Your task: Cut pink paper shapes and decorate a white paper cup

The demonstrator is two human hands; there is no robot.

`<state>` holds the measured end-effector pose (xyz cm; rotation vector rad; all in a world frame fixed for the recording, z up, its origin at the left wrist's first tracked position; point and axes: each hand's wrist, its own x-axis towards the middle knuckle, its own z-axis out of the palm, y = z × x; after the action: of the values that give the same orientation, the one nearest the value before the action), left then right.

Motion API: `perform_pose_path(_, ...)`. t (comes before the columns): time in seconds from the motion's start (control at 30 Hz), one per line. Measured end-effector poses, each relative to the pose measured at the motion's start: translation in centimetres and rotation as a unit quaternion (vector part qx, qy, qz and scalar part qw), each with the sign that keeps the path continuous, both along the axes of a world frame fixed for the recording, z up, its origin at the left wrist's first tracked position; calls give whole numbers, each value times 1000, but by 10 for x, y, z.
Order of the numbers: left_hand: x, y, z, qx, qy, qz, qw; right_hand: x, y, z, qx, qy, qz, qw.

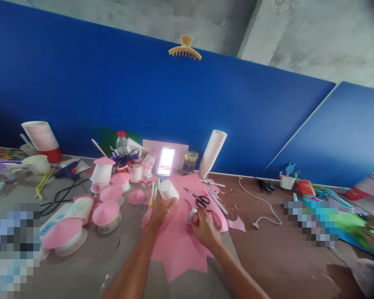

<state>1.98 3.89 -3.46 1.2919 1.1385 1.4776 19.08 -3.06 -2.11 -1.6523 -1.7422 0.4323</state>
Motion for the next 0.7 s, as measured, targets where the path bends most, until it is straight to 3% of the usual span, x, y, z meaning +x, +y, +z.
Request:
perform_pose_path(0.13, 1, -5, 3, -5, 30, -13, 999, -7, 7, 9, -13, -31, 10, 999)
perform_pose_path(0.27, 2, -8, 6, -28, 102, -24, 994, 8, 27, 20, 5, -13, -8, 1000)
perform_pose_path(0.43, 6, -10, 5, 1, 189, -44, 981, 35, 81, 36, -11, -54, -81, 995)
perform_pose_path(0.57, 7, -14, 8, 31, 204, -72, 976, 38, 131, 39, -12, -63, -67, 996)
perform_pose_path(0.7, 8, -18, 13, 26, 206, -79, 975, 17, 168, 34, -23, -78, -29, 996)
